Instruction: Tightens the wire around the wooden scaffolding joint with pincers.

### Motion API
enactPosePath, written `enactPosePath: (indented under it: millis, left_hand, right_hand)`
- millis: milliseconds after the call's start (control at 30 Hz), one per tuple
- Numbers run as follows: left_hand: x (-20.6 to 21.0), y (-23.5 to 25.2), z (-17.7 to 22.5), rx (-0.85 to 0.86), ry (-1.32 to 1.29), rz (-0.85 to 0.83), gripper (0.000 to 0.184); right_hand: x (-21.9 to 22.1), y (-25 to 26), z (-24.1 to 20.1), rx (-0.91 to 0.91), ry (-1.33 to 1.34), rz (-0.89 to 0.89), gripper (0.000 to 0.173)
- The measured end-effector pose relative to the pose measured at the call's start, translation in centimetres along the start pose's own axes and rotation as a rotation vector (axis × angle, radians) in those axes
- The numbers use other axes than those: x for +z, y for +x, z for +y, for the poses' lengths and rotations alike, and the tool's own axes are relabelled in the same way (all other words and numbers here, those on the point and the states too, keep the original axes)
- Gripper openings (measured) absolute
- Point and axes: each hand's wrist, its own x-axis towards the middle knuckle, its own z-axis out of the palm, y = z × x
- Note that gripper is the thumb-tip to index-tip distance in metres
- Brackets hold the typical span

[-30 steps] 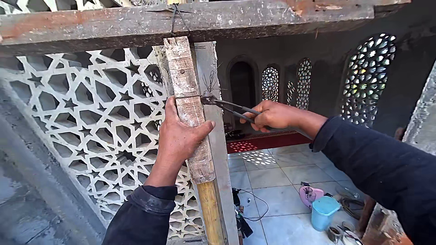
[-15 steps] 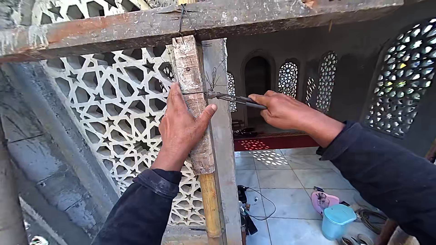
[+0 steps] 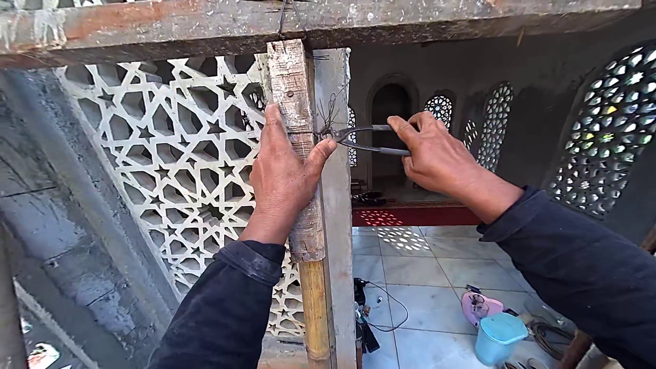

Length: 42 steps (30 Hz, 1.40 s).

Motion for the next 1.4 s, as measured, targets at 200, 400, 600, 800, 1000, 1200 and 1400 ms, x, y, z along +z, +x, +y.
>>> enactPosePath:
  millis: [200,400,600,800,1000,1200,1400]
  left_hand:
    - [-0.1,0.2,0.1,-0.022,0.005,-0.009,0.115]
    - [-0.2,-0.1,0.1,-0.018,-0.003,-0.009,0.113]
    - [-0.1,0.5,-0.2,-0.011,0.004,0.004,0.112]
    - [-0.4,0.4,-0.4,-0.05,-0.007,-0.03,0.115]
    - [-0.3,0.4,-0.7,-0.048,-0.067,-0.026,0.117]
    - [-0.9,-1.9,-0.6,-0.005,-0.06,-0.022,0.108]
    - [-0.9,-2.3,-0.3,-0.046,-0.039,-0.028,0.111]
  right_hand:
    - [1.1,0.0,-0.1,0.032,0.031,0.017,0.07]
    - [1.6,0.1,-0.1,0.032,0.022,0.103,0.066]
    - [1.9,0.7,0.3,0.016,-0.018,0.163,0.045]
    - [-0.7,2.3,1.8,0.04,0.583,-0.635,0.03]
    - [-1.5,2.5,2.4,0.086,0.665,-0.715,0.035]
    - [-2.0,0.7,0.6,0.027,0.358,-0.545,0.041]
    - [-1.8,1.5,1.5,-0.041,0.254,-0.508,0.058]
